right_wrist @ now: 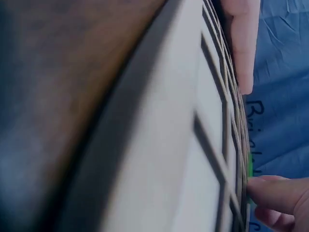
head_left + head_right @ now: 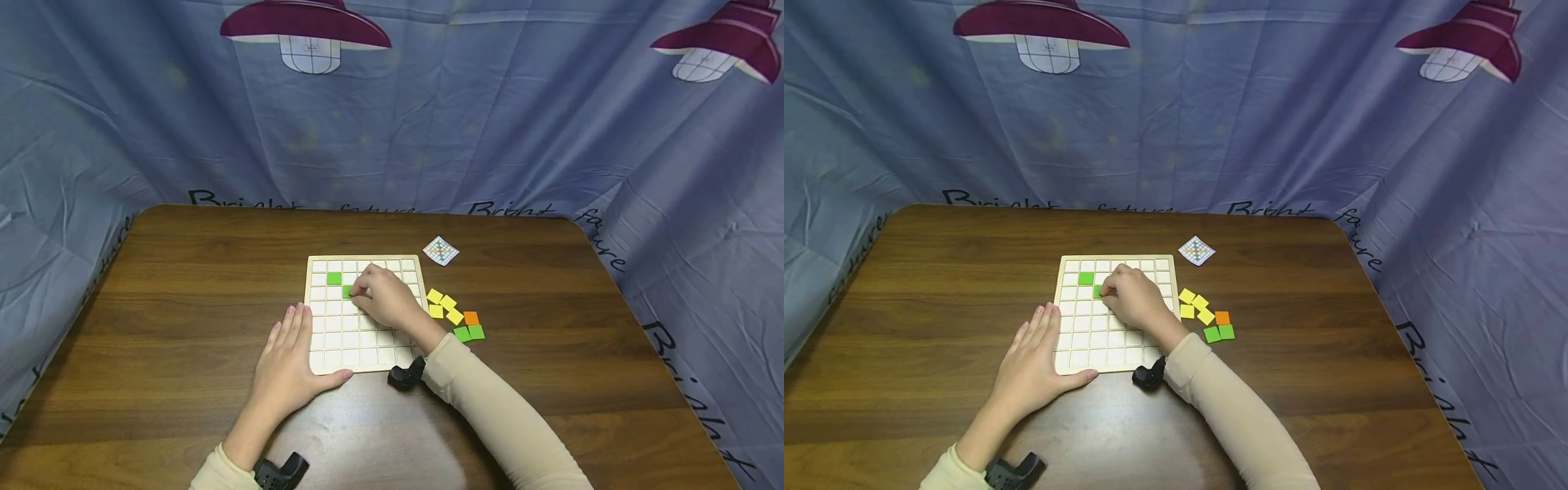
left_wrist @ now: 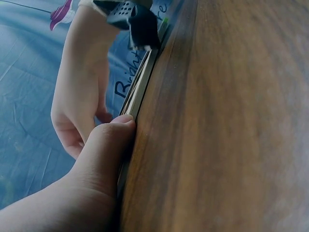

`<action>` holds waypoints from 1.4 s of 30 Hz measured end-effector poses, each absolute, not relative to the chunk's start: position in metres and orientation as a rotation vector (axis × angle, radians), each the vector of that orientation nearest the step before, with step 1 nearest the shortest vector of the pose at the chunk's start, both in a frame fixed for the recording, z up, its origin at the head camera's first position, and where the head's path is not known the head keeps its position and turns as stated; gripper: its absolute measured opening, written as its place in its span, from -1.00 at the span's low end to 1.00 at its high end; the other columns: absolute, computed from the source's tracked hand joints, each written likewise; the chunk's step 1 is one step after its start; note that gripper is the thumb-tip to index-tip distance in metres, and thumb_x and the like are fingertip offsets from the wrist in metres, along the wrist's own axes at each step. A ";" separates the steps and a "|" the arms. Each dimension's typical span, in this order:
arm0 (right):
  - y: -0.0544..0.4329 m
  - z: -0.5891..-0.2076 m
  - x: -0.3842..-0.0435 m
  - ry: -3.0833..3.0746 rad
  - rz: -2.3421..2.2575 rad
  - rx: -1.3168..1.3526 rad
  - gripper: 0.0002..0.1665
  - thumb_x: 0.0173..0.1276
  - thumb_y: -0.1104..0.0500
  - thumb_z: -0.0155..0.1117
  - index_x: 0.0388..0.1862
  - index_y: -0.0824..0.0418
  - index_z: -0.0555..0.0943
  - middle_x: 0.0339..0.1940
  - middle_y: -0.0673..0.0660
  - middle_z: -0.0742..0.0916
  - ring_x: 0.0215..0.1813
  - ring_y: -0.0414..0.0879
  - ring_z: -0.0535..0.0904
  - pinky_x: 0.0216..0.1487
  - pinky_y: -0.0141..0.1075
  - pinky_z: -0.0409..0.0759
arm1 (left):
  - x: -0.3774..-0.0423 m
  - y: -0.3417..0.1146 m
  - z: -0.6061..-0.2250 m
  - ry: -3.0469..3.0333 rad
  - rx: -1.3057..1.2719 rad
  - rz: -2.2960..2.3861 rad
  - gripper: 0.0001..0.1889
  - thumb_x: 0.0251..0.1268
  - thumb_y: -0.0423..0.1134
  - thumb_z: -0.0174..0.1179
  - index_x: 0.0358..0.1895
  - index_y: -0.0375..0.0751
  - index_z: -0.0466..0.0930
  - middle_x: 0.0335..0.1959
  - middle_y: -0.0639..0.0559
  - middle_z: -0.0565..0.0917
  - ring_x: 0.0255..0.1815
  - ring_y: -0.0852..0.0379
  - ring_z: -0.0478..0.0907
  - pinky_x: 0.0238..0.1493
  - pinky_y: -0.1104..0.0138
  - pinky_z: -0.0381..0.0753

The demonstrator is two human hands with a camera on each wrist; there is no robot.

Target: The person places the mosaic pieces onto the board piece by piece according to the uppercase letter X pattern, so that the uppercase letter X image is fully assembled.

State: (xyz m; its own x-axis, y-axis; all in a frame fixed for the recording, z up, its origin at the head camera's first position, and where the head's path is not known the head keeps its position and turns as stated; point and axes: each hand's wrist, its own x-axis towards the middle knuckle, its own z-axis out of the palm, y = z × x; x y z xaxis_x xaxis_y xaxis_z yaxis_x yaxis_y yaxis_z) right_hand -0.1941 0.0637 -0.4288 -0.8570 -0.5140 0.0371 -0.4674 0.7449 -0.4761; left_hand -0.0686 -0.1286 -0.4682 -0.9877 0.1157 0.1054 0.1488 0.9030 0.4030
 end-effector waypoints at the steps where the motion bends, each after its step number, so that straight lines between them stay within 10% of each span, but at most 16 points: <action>1: 0.067 -0.427 -0.193 2.840 -0.739 -0.808 -0.85 0.36 0.08 0.35 -0.13 0.00 0.75 -0.18 -0.08 0.65 -0.17 -0.19 0.56 -0.12 -0.28 0.58 | -0.069 -0.128 -0.468 -2.983 -0.209 -0.642 0.39 -0.16 0.58 0.25 0.55 -0.44 -0.03 0.60 -0.28 0.06 0.64 -0.18 -0.03 0.60 -0.03 -0.02; 24: 0.251 -0.421 -0.165 2.876 -0.697 -0.467 -0.54 0.36 0.14 0.35 0.24 0.15 0.62 -0.06 0.08 0.66 -0.04 -0.03 0.58 -0.01 -0.11 0.55 | -0.069 -0.129 -0.470 -2.998 -0.206 -0.650 0.40 -0.17 0.60 0.23 0.56 -0.41 -0.06 0.61 -0.26 0.01 0.65 -0.17 -0.08 0.61 -0.03 -0.05; 42: 0.234 -0.422 -0.176 2.851 -0.992 -0.337 -0.84 0.32 0.19 0.39 -0.17 0.12 0.59 -0.31 0.07 0.67 -0.32 -0.09 0.52 -0.33 -0.33 0.50 | -0.070 -0.129 -0.470 -2.994 -0.205 -0.652 0.41 -0.18 0.62 0.21 0.56 -0.40 -0.06 0.62 -0.25 0.00 0.65 -0.17 -0.09 0.61 -0.03 -0.05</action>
